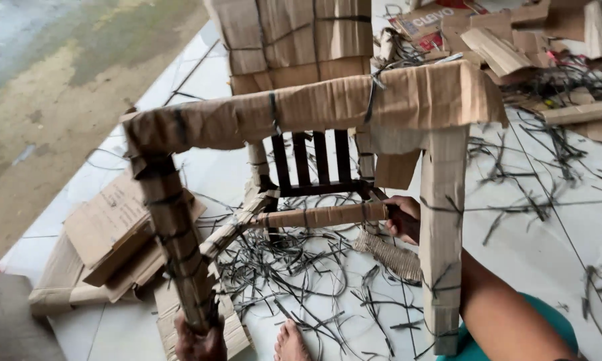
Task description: The person sits on the floor and wraps a wooden chair with cardboard and black plastic ties. They use a utility knife to cut the ties and their hands to secure the cardboard around the chair legs and frame.
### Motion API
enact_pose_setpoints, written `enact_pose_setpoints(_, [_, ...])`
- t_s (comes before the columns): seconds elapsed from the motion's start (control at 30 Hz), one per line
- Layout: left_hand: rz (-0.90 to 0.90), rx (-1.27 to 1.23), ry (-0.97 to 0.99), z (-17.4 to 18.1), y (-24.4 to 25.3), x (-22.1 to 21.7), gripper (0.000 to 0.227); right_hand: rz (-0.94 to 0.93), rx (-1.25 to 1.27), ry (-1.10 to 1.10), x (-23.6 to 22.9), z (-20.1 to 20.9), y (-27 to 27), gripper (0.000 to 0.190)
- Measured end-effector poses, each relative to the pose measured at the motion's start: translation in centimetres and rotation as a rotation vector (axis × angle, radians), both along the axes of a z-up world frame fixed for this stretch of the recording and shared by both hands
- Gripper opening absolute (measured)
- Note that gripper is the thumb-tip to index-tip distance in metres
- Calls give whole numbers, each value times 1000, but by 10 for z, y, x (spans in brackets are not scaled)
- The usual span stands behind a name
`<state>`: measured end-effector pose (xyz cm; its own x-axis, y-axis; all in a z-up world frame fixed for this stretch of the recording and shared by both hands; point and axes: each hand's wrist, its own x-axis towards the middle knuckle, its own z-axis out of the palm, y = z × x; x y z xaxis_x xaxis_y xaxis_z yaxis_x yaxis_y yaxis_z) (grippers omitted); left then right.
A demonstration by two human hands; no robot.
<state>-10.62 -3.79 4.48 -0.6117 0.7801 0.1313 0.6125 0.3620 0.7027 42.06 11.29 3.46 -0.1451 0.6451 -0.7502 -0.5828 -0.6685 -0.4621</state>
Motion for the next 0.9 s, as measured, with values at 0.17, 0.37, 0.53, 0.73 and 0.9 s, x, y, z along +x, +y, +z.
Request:
enact_pose_setpoints(0.17, [-79, -114, -37, 81, 66, 27, 44, 223, -40, 353, 49, -27, 41, 18])
enact_pose_setpoints(0.37, [-66, -128, -6, 110, 76, 45, 47, 400, 796, 926, 53, -57, 38, 62])
enact_pose_setpoints(0.53, [-101, -104, 27, 105, 81, 37, 52, 306, 560, 733, 64, -80, 39, 42])
enact_pose_setpoints(0.73, [-175, -90, 80, 95, 88, 25, 45, 165, 436, -163, 26, 16, -13, 25])
enact_pose_setpoints(0.9, [-114, -207, 45, 142, 75, 60, 58, 71, 287, -703, 4, 126, -79, 23])
